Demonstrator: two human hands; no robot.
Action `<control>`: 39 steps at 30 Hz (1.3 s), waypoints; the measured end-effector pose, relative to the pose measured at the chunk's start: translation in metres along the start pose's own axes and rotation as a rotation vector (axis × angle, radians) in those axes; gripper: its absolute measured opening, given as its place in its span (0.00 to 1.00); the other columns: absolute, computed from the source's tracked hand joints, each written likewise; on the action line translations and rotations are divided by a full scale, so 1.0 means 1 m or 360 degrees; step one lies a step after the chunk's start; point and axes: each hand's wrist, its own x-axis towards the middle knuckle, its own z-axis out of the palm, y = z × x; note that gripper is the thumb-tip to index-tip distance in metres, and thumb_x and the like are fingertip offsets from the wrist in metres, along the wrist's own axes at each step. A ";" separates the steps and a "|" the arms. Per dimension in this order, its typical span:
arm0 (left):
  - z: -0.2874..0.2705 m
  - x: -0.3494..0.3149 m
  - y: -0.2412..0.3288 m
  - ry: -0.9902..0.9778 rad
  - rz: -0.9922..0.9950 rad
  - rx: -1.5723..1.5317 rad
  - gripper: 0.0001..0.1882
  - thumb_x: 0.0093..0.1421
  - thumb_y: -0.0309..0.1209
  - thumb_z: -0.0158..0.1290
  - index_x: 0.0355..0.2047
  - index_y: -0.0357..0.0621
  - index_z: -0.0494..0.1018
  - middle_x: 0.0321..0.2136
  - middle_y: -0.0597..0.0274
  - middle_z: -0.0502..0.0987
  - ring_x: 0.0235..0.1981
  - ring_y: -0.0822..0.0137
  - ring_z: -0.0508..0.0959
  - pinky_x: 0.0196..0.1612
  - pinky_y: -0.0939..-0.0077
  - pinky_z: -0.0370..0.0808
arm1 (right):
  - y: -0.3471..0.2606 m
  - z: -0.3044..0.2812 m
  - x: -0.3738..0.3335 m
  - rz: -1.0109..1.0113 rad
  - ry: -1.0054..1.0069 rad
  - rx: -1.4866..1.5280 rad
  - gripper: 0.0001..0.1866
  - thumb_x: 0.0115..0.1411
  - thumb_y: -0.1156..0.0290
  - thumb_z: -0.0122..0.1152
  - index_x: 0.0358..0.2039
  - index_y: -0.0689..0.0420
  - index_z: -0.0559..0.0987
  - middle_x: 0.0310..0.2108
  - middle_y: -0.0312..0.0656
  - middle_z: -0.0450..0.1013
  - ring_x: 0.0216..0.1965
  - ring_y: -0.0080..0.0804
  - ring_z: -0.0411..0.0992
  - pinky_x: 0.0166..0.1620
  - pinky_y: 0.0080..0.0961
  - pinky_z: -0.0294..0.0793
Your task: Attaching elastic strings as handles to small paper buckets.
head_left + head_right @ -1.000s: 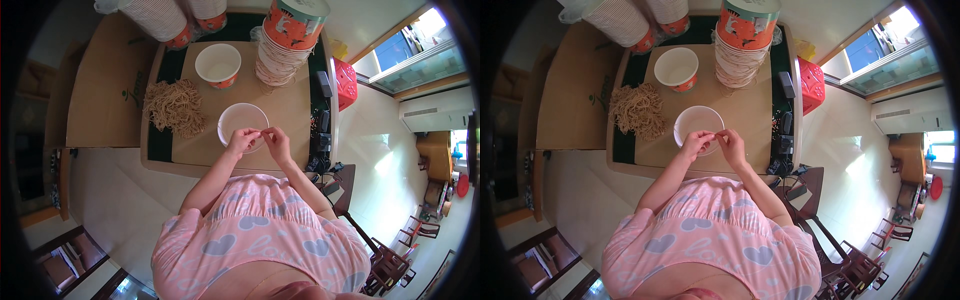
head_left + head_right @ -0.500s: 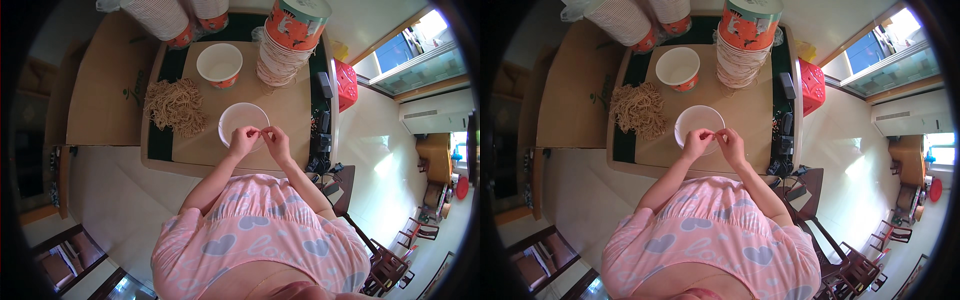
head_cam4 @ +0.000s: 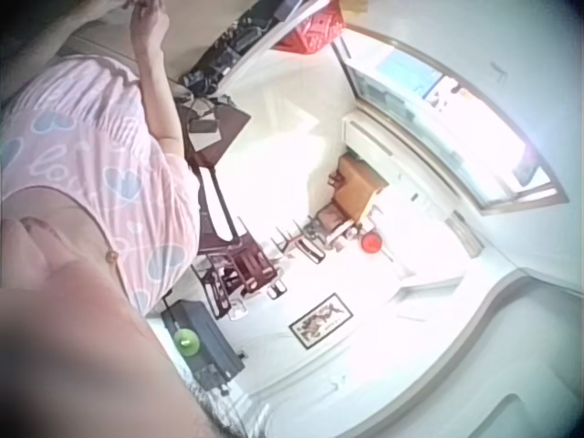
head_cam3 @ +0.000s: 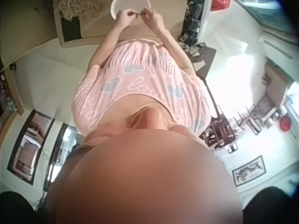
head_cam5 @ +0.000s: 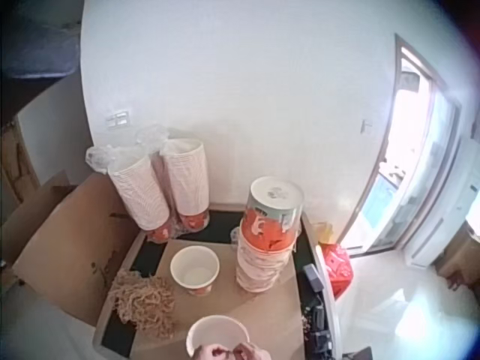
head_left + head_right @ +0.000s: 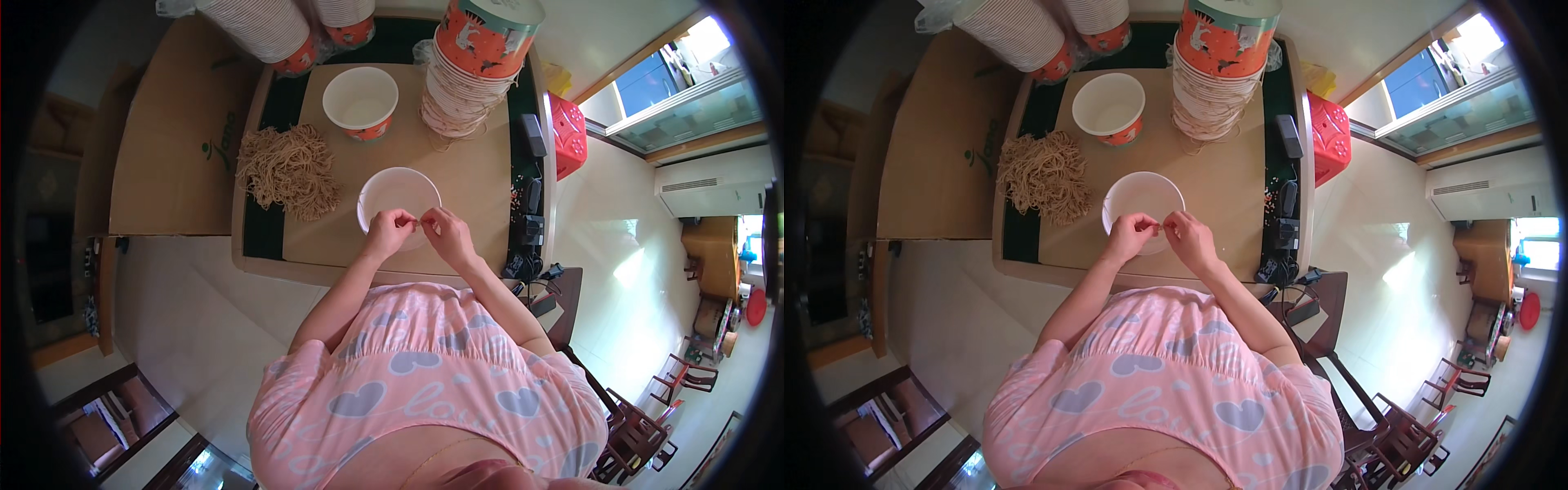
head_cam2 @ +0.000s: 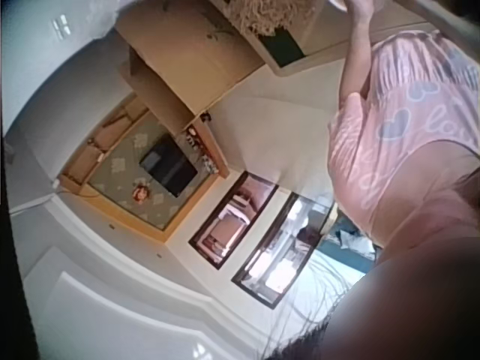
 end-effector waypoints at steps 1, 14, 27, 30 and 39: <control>0.000 0.000 0.000 -0.0005 -0.0008 0.0014 0.04 0.54 0.21 0.53 0.30 0.34 0.76 0.24 0.61 0.79 0.27 0.75 0.78 0.33 0.82 0.75 | -0.001 -0.001 0.000 -0.0009 -0.0024 -0.0002 0.04 0.53 0.72 0.56 0.31 0.56 0.74 0.30 0.43 0.73 0.29 0.41 0.74 0.32 0.33 0.73; 0.001 0.001 -0.006 -0.0029 -0.0040 -0.0001 0.04 0.54 0.20 0.52 0.30 0.34 0.76 0.24 0.61 0.79 0.27 0.74 0.79 0.33 0.82 0.75 | 0.000 0.002 -0.002 -0.0010 -0.0008 0.0017 0.04 0.54 0.71 0.56 0.31 0.55 0.75 0.29 0.42 0.73 0.28 0.40 0.74 0.30 0.32 0.73; 0.001 -0.002 -0.007 -0.0060 -0.0062 -0.0029 0.04 0.56 0.23 0.53 0.29 0.35 0.76 0.24 0.63 0.79 0.27 0.76 0.78 0.31 0.83 0.74 | -0.010 0.000 -0.005 0.0010 0.0022 -0.0068 0.06 0.54 0.70 0.55 0.33 0.54 0.74 0.30 0.43 0.73 0.29 0.41 0.74 0.32 0.34 0.74; 0.000 -0.005 -0.001 -0.0059 -0.0079 -0.0063 0.04 0.56 0.23 0.53 0.29 0.35 0.76 0.24 0.63 0.79 0.27 0.76 0.77 0.30 0.84 0.73 | -0.011 0.000 -0.004 0.0065 -0.0044 -0.0042 0.06 0.52 0.74 0.56 0.33 0.58 0.74 0.30 0.45 0.73 0.32 0.40 0.75 0.33 0.29 0.74; -0.005 -0.010 -0.003 0.0002 -0.0153 -0.0101 0.04 0.53 0.23 0.54 0.28 0.35 0.76 0.23 0.61 0.79 0.26 0.74 0.78 0.32 0.81 0.74 | -0.010 0.001 -0.006 -0.0013 -0.0069 0.0046 0.05 0.53 0.73 0.55 0.32 0.55 0.73 0.30 0.44 0.74 0.28 0.42 0.74 0.30 0.34 0.73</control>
